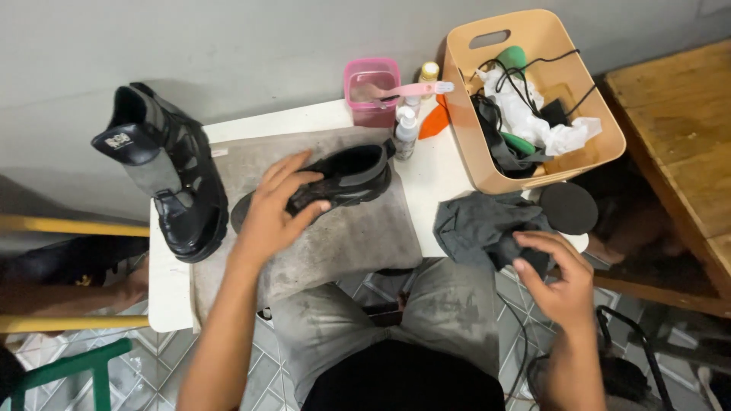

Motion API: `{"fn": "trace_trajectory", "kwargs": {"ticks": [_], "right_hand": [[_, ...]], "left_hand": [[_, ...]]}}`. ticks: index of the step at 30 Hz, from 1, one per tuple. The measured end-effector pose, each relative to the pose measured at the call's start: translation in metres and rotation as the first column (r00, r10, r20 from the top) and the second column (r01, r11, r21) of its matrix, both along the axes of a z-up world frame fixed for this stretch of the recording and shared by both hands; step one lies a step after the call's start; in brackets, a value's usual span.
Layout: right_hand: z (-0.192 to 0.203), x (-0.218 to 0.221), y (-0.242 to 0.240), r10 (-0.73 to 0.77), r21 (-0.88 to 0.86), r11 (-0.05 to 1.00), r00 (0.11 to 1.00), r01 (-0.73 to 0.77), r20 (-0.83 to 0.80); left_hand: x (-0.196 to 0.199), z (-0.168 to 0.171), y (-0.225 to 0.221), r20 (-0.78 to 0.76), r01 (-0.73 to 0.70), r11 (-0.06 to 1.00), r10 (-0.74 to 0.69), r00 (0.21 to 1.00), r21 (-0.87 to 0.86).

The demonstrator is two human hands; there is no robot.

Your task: Cleaning and scrubbing a pair of black boots using a brush, cleaning foam, and a cloth at a dedicated workstation.

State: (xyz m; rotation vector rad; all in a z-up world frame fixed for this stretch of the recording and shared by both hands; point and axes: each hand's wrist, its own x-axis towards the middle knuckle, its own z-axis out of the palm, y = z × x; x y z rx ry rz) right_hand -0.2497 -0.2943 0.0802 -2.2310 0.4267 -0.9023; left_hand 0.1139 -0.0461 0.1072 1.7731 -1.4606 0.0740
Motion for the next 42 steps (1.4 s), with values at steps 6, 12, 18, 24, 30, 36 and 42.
{"fn": "trace_trajectory", "kwargs": {"ticks": [6, 12, 18, 24, 30, 36, 42], "right_hand": [[-0.026, 0.021, 0.003, -0.552, -0.397, 0.811, 0.788, 0.43, -0.272], [-0.077, 0.028, 0.008, -0.47, -0.329, 0.805, 0.869, 0.494, 0.153], [-0.101, 0.027, 0.017, -0.164, -0.331, 0.802, 0.716, 0.498, 0.679], [-0.127, 0.044, 0.082, 0.105, -0.203, 0.973, 0.586, 0.105, 0.804], [-0.063, 0.056, 0.089, 0.029, -0.075, 0.997, 0.852, 0.013, 0.522], [-0.032, 0.042, 0.078, 0.102, -0.009, 0.993, 0.837, -0.115, 0.538], [-0.025, -0.001, 0.032, 0.192, 0.047, 0.965, 0.815, -0.259, 0.546]], "left_hand": [[-0.104, -0.066, -0.028, 0.014, -0.127, 0.948, 0.137, 0.991, -0.293], [-0.185, -0.08, -0.084, -0.26, 0.086, 0.967, -0.149, 0.954, -0.239], [-0.212, -0.093, -0.089, -0.657, 0.247, 0.957, -0.287, 0.698, -0.156], [-0.214, -0.109, -0.094, -0.76, 0.364, 0.846, -0.519, 0.391, -0.39], [-0.213, -0.127, -0.089, -0.603, 0.427, 0.722, -0.691, 0.399, -0.544], [-0.204, -0.134, -0.073, -0.414, 0.465, 0.598, -0.796, 0.442, -0.653], [-0.178, -0.039, -0.077, -0.662, 0.381, 0.624, -0.748, 0.038, -0.683]]}}
